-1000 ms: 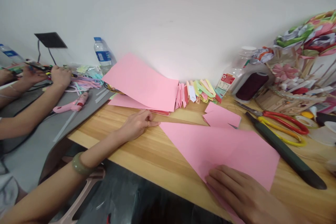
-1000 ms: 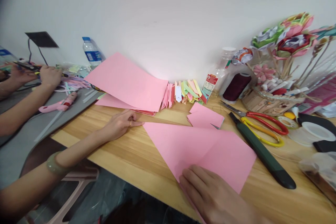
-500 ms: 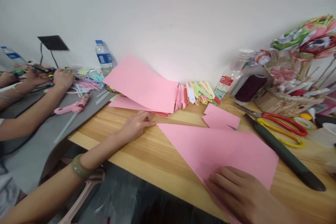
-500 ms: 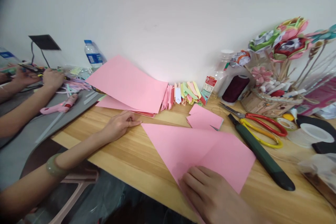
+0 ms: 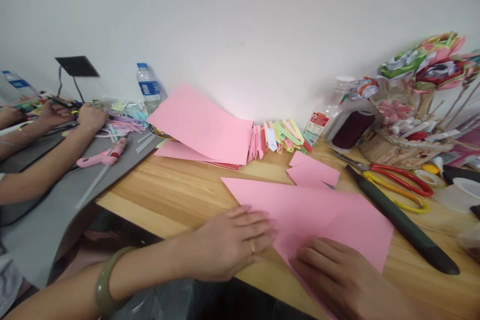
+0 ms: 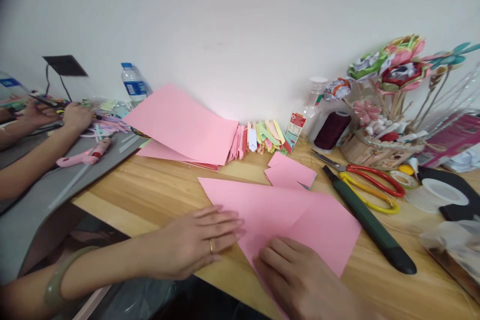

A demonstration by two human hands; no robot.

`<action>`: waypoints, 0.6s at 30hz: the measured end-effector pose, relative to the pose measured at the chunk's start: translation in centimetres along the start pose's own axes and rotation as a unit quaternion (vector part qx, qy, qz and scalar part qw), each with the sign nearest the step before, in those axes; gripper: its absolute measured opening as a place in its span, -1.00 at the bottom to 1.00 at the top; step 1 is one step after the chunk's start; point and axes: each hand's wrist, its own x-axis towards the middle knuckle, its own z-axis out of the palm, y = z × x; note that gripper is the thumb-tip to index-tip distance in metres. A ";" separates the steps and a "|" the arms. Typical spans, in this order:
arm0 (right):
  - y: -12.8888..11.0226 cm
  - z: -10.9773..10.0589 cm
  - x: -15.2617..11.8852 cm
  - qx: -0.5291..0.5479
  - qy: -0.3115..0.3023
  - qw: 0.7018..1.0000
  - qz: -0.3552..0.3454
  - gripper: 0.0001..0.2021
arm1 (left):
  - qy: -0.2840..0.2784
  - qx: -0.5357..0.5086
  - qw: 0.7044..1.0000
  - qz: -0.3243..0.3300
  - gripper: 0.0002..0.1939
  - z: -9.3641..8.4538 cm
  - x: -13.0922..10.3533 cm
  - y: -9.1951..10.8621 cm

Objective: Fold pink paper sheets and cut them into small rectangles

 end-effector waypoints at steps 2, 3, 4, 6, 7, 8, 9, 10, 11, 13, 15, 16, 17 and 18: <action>-0.1 -0.1 0.1 0.005 -0.010 1.000 0.007 -0.70 | -0.036 0.006 0.999 -0.027 -0.54 0.7 0.2 0.5; -0.2 -0.2 0.1 0.008 -0.012 1.000 0.008 -0.70 | -0.041 0.006 0.998 -0.044 -0.54 1.1 0.1 0.4; -0.3 -0.3 0.2 0.010 -0.011 1.000 0.011 -0.70 | -0.043 0.003 0.997 -0.059 -0.54 1.4 -0.1 0.2; -0.3 -0.5 0.4 0.016 -0.005 1.000 0.010 -0.69 | -0.053 -0.015 0.995 -0.078 -0.55 1.8 -0.4 -0.2; -0.4 -0.5 0.4 0.019 0.001 1.000 0.009 -0.68 | -0.060 -0.027 0.994 -0.082 -0.55 1.9 -0.5 -0.4; -0.3 -0.6 0.5 0.023 0.004 1.000 0.009 -0.67 | -0.065 -0.037 0.994 -0.084 -0.56 2.0 -0.6 -0.5; -0.3 -0.6 0.5 0.027 0.002 1.000 0.008 -0.65 | -0.067 -0.045 0.993 -0.087 -0.57 2.0 -0.7 -0.6; -0.2 -0.6 0.5 0.029 -0.003 1.000 0.008 -0.64 | -0.066 -0.051 0.992 -0.092 -0.58 1.9 -0.7 -0.6; -0.1 -0.6 0.5 0.031 -0.012 0.999 0.009 -0.64 | -0.062 -0.055 0.992 -0.098 -0.58 1.9 -0.7 -0.6; 0.2 -0.6 0.8 0.033 -0.035 0.999 0.020 -0.63 | -0.056 -0.062 0.990 -0.115 -0.59 1.9 -0.6 -0.5; 0.5 -0.6 1.6 0.035 -0.040 0.998 0.046 -0.64 | -0.055 -0.067 0.988 -0.129 -0.60 2.0 -0.5 -0.4; 0.7 -0.7 2.2 0.034 -0.036 0.997 0.062 -0.64 | -0.054 -0.069 0.987 -0.132 -0.61 2.0 -0.5 -0.3; 0.9 -0.7 3.1 0.031 -0.030 0.996 0.077 -0.66 | -0.052 -0.069 0.987 -0.135 -0.62 2.1 -0.5 -0.3; 1.1 -0.7 4.0 0.030 -0.030 0.995 0.089 -0.66 | -0.049 -0.068 0.987 -0.136 -0.64 2.2 -0.5 -0.3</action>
